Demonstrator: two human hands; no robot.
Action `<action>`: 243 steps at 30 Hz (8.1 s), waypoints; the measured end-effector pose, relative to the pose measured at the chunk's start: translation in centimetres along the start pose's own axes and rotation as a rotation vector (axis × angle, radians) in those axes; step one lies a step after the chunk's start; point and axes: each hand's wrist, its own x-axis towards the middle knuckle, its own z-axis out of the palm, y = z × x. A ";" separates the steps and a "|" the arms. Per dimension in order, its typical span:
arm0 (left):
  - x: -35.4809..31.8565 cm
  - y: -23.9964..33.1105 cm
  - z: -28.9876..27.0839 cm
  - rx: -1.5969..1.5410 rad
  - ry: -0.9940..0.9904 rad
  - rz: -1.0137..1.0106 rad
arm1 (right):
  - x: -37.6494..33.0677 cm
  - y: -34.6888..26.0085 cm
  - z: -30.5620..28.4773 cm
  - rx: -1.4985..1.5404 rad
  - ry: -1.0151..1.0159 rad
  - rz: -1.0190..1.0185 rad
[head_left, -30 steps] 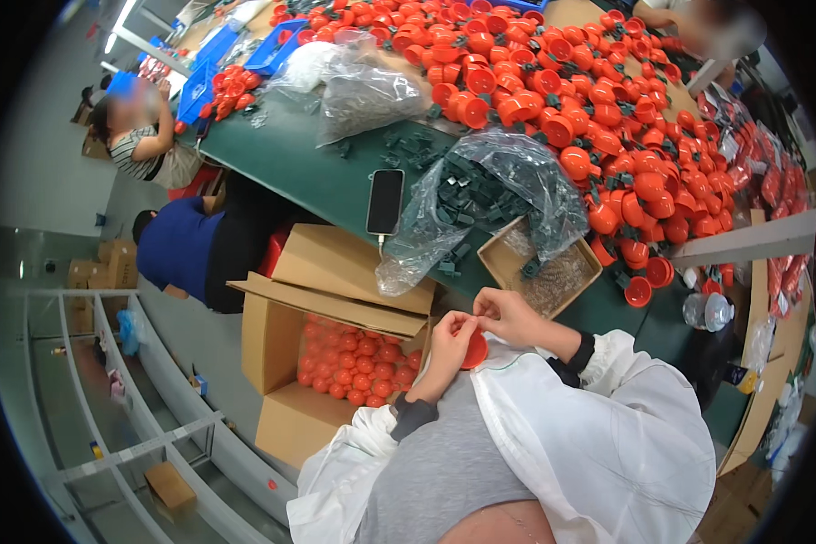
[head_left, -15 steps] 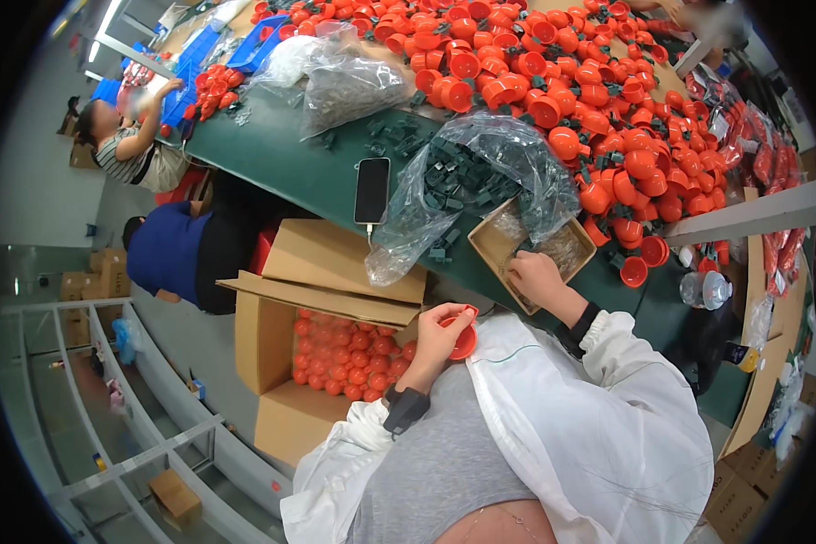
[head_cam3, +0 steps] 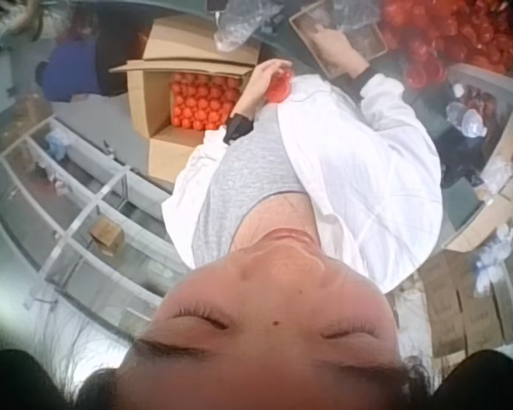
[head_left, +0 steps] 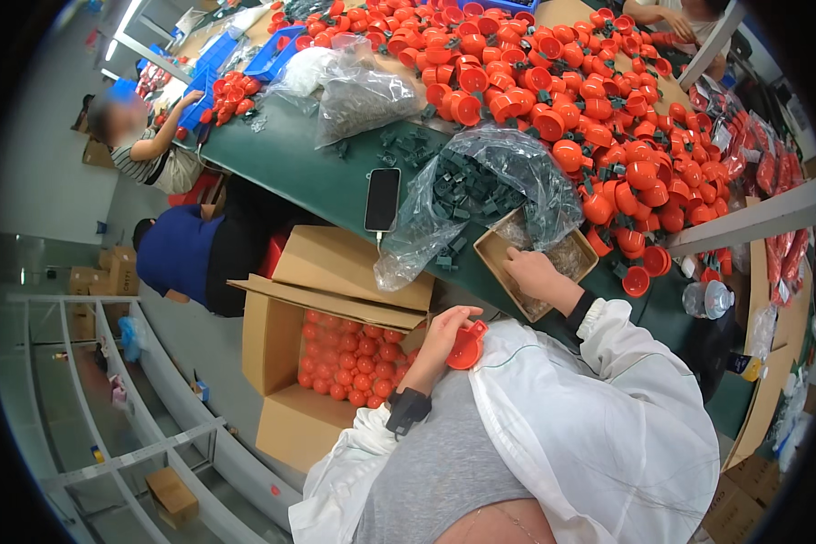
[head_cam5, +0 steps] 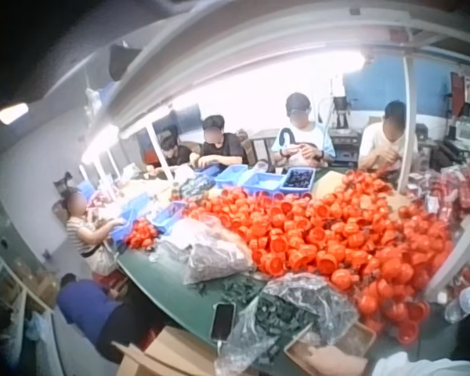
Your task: Assembling small red plastic toy components by hand and packing them into a cardboard box.
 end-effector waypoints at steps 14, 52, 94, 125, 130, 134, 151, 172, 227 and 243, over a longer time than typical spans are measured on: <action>7.4 2.9 3.9 0.552 -0.156 0.189 | -1.5 1.7 -5.3 1.457 -0.079 0.338; 5.7 1.9 2.8 0.162 0.135 0.287 | -0.3 -3.8 -8.2 0.576 0.275 -0.004; -2.2 6.5 1.2 -0.076 0.180 0.555 | 2.9 1.2 -9.2 2.087 0.124 0.336; -3.0 6.5 2.7 0.001 0.199 0.482 | -0.6 -6.5 -12.8 1.239 0.024 -0.141; -2.8 6.2 2.8 -0.015 0.195 0.482 | -0.6 -6.7 -12.9 1.233 0.076 -0.155; -2.7 6.3 2.8 -0.007 0.201 0.494 | -0.4 -6.6 -12.8 1.171 0.062 -0.159; -1.7 4.8 1.9 -0.126 0.266 0.342 | 0.2 -7.3 -13.2 0.970 -0.044 -0.366; -1.1 3.0 1.0 -0.297 0.342 0.381 | 1.2 -7.9 -10.1 0.910 -0.034 -0.286; -7.8 -1.2 -13.7 -0.789 0.647 0.598 | 4.0 -1.7 -0.3 0.283 0.440 -0.026; 1.3 2.2 0.3 -0.547 0.115 -0.079 | 2.9 2.1 -0.3 0.784 0.494 0.250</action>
